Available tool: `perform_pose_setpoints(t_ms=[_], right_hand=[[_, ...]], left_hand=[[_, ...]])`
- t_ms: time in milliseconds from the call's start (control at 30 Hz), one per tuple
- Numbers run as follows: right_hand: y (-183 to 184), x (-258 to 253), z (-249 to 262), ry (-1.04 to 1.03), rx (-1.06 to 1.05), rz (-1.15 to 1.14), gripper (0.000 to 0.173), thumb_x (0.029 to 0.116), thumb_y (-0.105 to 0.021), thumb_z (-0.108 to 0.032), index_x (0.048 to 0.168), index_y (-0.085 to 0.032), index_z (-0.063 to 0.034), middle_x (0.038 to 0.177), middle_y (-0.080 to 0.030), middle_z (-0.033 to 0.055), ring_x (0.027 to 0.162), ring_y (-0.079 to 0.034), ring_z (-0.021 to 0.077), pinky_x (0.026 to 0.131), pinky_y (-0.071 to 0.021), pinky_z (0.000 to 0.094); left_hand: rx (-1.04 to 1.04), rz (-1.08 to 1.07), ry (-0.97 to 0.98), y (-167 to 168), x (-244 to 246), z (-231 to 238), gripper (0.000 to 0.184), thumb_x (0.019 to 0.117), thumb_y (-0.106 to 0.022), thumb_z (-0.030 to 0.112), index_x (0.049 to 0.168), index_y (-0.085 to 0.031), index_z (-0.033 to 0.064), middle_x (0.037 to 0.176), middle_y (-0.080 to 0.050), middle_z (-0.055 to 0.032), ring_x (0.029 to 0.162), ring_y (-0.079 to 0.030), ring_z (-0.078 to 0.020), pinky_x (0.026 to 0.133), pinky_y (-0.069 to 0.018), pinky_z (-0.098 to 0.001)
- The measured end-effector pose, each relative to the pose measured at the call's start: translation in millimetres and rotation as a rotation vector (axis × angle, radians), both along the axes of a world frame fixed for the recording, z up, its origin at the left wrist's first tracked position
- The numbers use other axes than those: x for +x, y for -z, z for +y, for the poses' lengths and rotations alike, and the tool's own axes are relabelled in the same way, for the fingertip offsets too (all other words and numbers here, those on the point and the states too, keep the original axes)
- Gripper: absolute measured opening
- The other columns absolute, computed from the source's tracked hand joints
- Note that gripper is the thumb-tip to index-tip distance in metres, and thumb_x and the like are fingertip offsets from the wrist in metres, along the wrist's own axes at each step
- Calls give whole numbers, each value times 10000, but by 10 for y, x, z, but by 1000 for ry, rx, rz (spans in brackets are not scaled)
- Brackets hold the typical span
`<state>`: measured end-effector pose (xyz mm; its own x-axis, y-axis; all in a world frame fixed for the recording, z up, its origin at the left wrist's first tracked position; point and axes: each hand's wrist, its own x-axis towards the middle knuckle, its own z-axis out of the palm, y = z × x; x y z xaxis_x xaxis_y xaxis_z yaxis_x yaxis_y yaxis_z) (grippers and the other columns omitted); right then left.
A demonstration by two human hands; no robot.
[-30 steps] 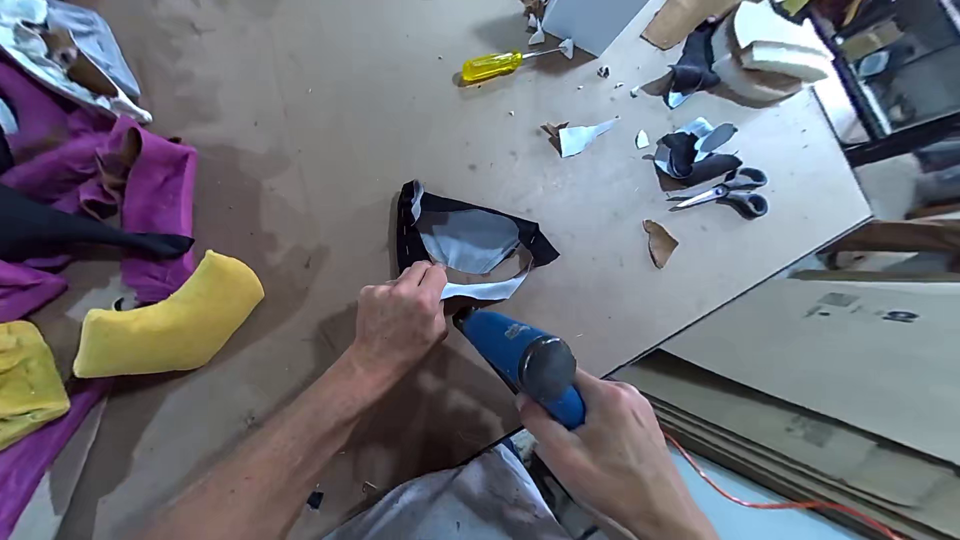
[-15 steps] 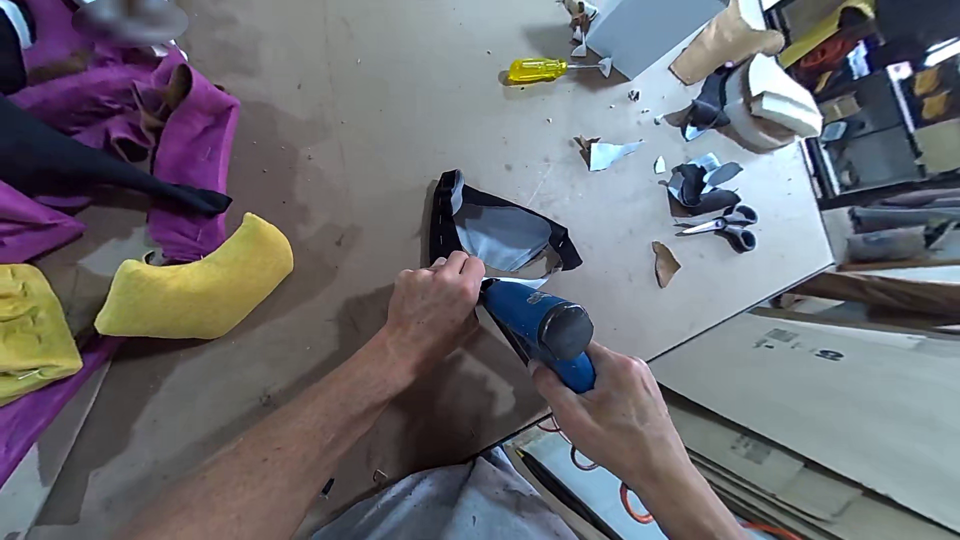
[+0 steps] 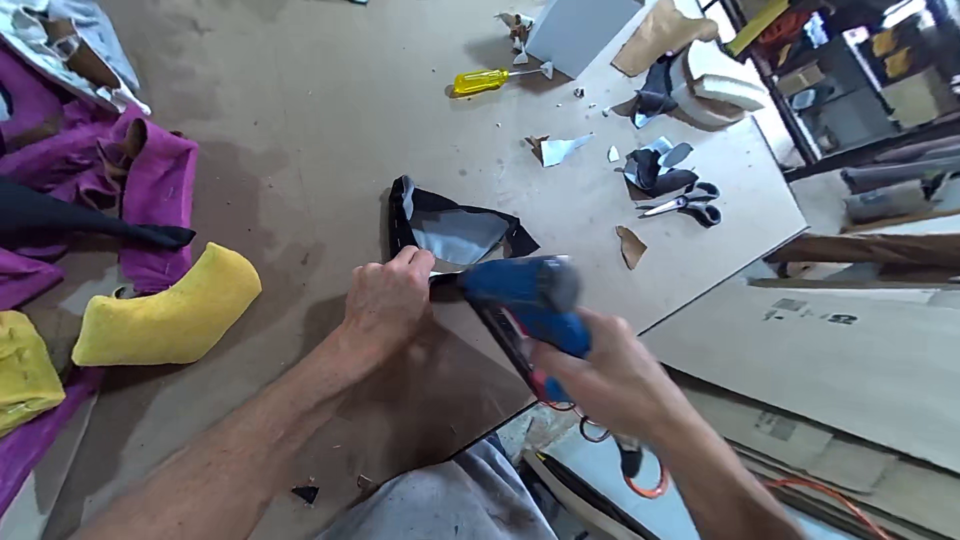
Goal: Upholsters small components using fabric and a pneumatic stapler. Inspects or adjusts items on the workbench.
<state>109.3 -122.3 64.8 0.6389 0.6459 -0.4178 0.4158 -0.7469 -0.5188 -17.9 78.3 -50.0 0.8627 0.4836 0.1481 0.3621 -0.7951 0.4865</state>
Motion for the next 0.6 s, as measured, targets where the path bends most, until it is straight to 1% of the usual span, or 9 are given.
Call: perform_pose_setpoints(t_ms=[67, 167, 267, 333, 367, 400, 467, 533, 600], right_hand=[[-109, 94, -303, 121, 48, -21, 197, 817, -673, -427, 910, -697, -255, 665, -666, -69, 536, -644, 100, 475, -559, 359], [-86, 238, -660, 176, -43, -330, 258, 833, -642, -449, 926, -679, -211, 661, -621, -15, 578, -624, 191, 496, -490, 471], [273, 514, -793, 134, -71, -562, 425, 876, -661, -323, 1218, -677, -71, 808, -678, 208, 725, -659, 445, 594, -462, 665], [552, 744, -834, 114, -76, -552, 550, 873, -688, -262, 1372, -604, -47, 995, -693, 285, 880, -667, 520, 715, -481, 724], [643, 844, -839, 93, -67, -523, 568, 875, -711, -243, 1395, -588, -50, 1047, -690, 295, 924, -665, 530, 753, -483, 741], [683, 910, -826, 59, -52, -503, 553, 885, -724, -239, 1391, -594, -58, 1073, -692, 285, 950, -669, 522, 774, -489, 745], [573, 908, -733, 3, 72, -473, 498, 898, -723, -234, 1354, -632, -55, 1141, -674, 269, 1001, -659, 506, 795, -492, 744], [366, 806, -634, -25, 296, -419, 527, 910, -610, -374, 1363, -637, -107, 1178, -691, 138, 1010, -695, 327, 809, -570, 599], [144, 688, -542, -18, 531, -201, 640, 919, -560, -561, 1414, -592, -156, 1257, -686, 33, 1118, -684, 182, 890, -607, 438]], left_hand=[[1, 9, 17, -13, 15, 46, 182, 920, -607, 120, 1030, -749, 92, 922, -723, -80, 685, -689, -276, 537, -514, -488], [35, 13, 57, -57, 9, 75, 180, 924, -609, 122, 1031, -748, 80, 912, -717, -80, 704, -694, -267, 549, -526, -484], [-15, -40, 59, -250, -70, 140, 122, 947, -619, 139, 966, -726, 83, 904, -714, -59, 732, -690, -228, 595, -536, -471], [-152, -53, 15, -487, -161, 201, 99, 972, -632, 184, 900, -678, 132, 906, -728, 10, 748, -679, -139, 645, -554, -419], [-253, -56, -15, -618, -211, 237, 98, 977, -644, 211, 893, -663, 166, 898, -740, 51, 727, -674, -92, 632, -559, -374], [-381, -87, -27, -755, -258, 265, 95, 980, -657, 212, 894, -657, 171, 830, -713, 57, 672, -650, -75, 584, -548, -326], [-664, -182, 1, -1030, -345, 273, 110, 986, -666, 143, 891, -634, 97, 733, -656, -16, 602, -625, -114, 529, -539, -285], [-912, -241, 29, -1227, -432, 187, 73, 989, -648, 91, 937, -649, 41, 775, -682, -84, 645, -665, -151, 585, -588, -295], [-1091, -259, 46, -1334, -490, 58, 77, 995, -633, 102, 979, -655, 30, 820, -696, -117, 690, -687, -166, 640, -609, -314]])
